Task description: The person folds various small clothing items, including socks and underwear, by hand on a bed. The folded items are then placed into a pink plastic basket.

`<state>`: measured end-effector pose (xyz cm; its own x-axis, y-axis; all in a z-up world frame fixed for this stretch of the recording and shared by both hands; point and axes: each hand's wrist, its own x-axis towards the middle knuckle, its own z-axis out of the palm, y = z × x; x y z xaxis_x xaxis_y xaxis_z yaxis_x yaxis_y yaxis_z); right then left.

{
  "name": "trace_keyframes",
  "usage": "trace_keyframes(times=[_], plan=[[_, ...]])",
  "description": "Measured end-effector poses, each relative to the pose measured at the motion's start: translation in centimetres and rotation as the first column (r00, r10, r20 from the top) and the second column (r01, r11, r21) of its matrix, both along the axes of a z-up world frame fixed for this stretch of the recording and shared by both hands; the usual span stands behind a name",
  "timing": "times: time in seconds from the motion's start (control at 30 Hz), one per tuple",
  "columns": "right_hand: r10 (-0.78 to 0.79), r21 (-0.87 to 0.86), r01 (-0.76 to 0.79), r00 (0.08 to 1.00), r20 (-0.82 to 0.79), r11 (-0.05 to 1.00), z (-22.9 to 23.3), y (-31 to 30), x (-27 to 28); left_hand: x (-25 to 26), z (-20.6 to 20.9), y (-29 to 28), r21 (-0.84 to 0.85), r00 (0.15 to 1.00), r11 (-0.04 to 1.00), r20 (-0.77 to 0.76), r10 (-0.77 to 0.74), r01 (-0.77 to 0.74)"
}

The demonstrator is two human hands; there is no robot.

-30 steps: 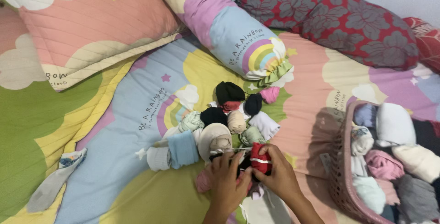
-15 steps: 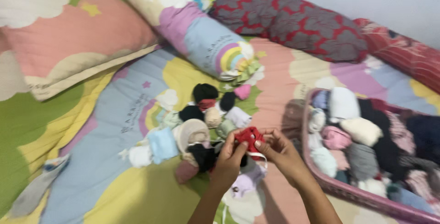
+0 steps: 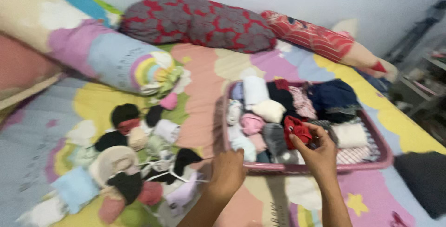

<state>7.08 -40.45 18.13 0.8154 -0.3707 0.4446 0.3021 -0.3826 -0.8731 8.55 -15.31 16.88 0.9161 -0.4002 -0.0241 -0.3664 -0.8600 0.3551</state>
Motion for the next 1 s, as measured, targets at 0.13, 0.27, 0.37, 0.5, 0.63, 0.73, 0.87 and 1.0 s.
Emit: trace_keyframes(times=[0.13,0.27,0.37,0.5,0.63,0.73,0.87,1.0], plan=[[-0.234,-0.348,0.200,0.970,-0.059,0.916,-2.4,-5.8,-0.2,0.6,0.5,-6.7,-0.162,0.951,0.968,0.274,-0.142,0.192],[-0.271,-0.528,0.187,0.959,-0.087,0.829,-4.3,-7.7,0.5,1.3,-2.1,-14.9,-0.191,0.801,0.854,0.490,-0.345,0.485],[-0.251,-0.487,0.121,0.944,-0.213,0.865,-5.6,-8.4,0.8,2.1,-5.5,-19.1,-0.218,0.786,0.863,0.554,-0.275,0.455],[-0.283,-0.576,0.027,0.889,-0.360,0.817,-7.7,-9.7,1.4,2.9,-8.8,-19.5,-0.197,0.853,0.879,0.406,-0.329,0.433],[-0.290,-0.660,-0.166,0.801,-0.524,0.732,-9.5,-11.4,3.7,3.0,-8.5,-19.0,-0.242,0.862,0.868,0.394,-0.320,0.433],[-0.293,-0.669,-0.276,0.738,-0.608,0.690,-9.1,-11.2,4.8,2.0,-6.9,-18.3,-0.268,0.868,0.857,0.370,-0.331,0.441],[-0.429,-0.692,-0.088,0.726,-0.537,0.717,-5.9,-8.1,3.0,0.4,-5.3,-14.8,-0.080,0.750,0.836,0.493,-0.440,0.543],[-0.411,-0.453,0.303,0.897,-0.162,0.839,-3.0,-1.0,-0.1,-0.8,-5.5,-7.0,0.034,0.556,0.805,0.706,-0.439,0.592]])
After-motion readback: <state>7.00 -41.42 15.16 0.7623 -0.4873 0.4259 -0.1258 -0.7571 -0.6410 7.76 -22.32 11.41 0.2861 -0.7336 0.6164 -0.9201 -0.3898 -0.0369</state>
